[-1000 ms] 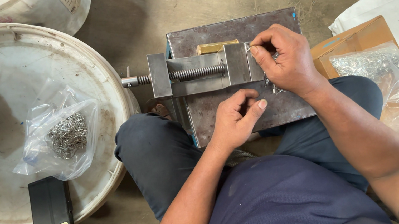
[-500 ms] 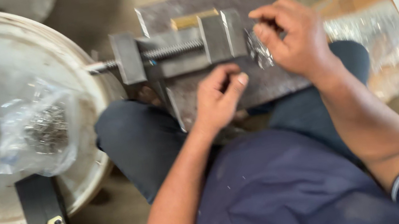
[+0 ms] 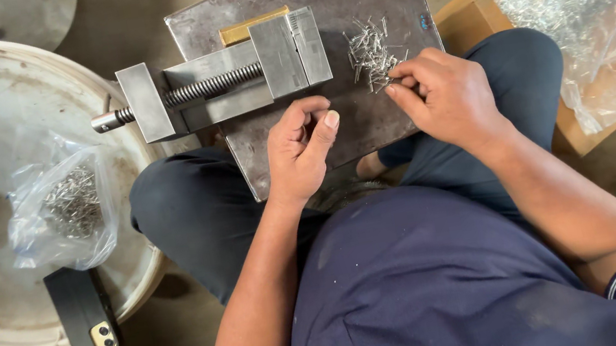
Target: The person sits on the floor and assembles small metal pins by hand. They pick up individual pins from a pile on a metal workbench, insert them into a metal jig, and then remove the assembled pieces.
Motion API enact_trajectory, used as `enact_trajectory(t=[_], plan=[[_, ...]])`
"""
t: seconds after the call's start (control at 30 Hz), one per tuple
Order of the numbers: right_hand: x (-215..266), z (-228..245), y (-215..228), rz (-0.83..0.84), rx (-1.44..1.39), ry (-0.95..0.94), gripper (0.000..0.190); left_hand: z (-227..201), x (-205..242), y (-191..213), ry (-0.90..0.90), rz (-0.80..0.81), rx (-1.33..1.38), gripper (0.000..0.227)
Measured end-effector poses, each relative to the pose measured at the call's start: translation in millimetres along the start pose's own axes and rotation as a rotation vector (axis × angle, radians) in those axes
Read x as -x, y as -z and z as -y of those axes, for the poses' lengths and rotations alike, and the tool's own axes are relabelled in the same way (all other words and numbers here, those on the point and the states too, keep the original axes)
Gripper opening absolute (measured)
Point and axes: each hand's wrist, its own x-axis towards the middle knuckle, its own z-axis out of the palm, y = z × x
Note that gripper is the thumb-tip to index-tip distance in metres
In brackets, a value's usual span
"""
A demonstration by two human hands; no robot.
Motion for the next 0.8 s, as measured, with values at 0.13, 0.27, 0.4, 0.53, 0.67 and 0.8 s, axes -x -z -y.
enact_trajectory(t=[0.13, 0.27, 0.4, 0.53, 0.67, 0.8], plan=[[-9, 1, -2, -0.029, 0.071, 0.039, 0.01, -6, -2, -7, -0.015, -0.02, -0.16, 0.02], [-11, 4, -7, -0.064, 0.024, 0.058, 0.008, -8, -6, -21, 0.013, -0.128, -0.205, 0.022], [-14, 11, -11, -0.049, -0.178, 0.037, 0.008, -12, -10, -30, 0.05, -0.124, -0.279, 0.03], [-16, 11, -16, -0.036, -0.215, 0.149, 0.009, -12, -13, -33, 0.195, -0.066, -0.13, 0.036], [-21, 9, -24, -0.037, -0.236, 0.367, 0.013, -10, -18, -28, 0.365, -0.034, 0.053, 0.041], [-24, 8, -29, -0.072, -0.171, 0.451, 0.015, -8, -22, -18, 0.536, 0.077, 0.139, 0.035]])
